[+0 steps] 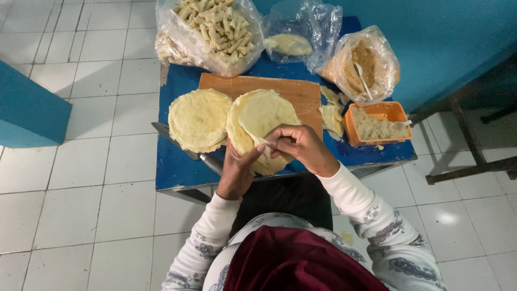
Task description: The person sits at a small blue table and first pinches small pieces from dough scraps, then handles large round flat dough discs, peeling thin layers off them by hand and stacking the layers into a pile. A container with brown filling and a spoon sits on the table, and a knife rests on a cutting board.
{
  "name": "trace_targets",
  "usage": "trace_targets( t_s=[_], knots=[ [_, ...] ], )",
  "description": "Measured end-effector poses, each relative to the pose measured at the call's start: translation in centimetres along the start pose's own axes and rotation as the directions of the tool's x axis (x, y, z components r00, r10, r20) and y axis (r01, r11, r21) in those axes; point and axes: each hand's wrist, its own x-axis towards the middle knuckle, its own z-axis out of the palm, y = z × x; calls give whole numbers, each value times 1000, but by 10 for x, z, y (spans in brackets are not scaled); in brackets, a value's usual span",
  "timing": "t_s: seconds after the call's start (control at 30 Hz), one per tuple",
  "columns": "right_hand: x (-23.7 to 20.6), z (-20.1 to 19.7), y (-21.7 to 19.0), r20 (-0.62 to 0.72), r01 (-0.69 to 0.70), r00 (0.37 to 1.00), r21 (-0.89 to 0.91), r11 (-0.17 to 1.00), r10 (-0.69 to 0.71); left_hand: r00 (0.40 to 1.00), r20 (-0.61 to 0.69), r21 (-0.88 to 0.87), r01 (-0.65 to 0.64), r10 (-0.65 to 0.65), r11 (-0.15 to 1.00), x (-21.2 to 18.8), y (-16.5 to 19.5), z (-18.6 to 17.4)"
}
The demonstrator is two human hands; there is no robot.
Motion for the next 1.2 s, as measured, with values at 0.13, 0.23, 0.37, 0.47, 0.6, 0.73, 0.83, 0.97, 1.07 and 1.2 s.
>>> trace_targets(
  t_s=[0.13, 0.23, 0.37, 0.47, 0.6, 0.73, 0.83, 0.97, 1.07, 1.2],
  knots=[
    [-3, 6, -11, -3, 58, 998, 23, 998, -58, 999, -13, -134, 48, -51, 990, 2, 0, -4],
    [-10, 11, -23, -34, 141, 989, -56, 988, -144, 998, -7, -180, 59, -62, 982, 5, 0, -8],
    [-28, 19, -34, -6, 394, 887, -513, 763, -462, 995, -29, -233, 90, -99, 968, 10, 1, -11],
    [-31, 22, -38, 30, 407, 829, -717, 566, -558, 994, -14, -264, 105, -113, 959, 15, 2, -13],
    [-30, 21, -39, -27, 342, 864, -702, 625, -503, 992, -28, -247, 115, -126, 962, 19, 0, -12],
    [-30, 22, -39, -54, 334, 864, -682, 650, -501, 992, -32, -234, 114, -125, 966, 20, -1, -11],
    [-31, 28, -38, -24, 362, 817, -755, 546, -575, 993, -19, -236, 110, -118, 966, 21, -1, -9],
    [-29, 30, -34, -47, 353, 793, -778, 520, -608, 991, -28, -229, 119, -129, 966, 21, 1, -7],
    [-25, 22, -32, -120, 292, 878, -634, 716, -464, 992, 5, -223, 126, -128, 967, 20, 2, -6],
    [-19, 14, -32, -107, 263, 930, -477, 839, -352, 994, 88, -167, 74, -60, 983, 17, 4, 0]
  ],
)
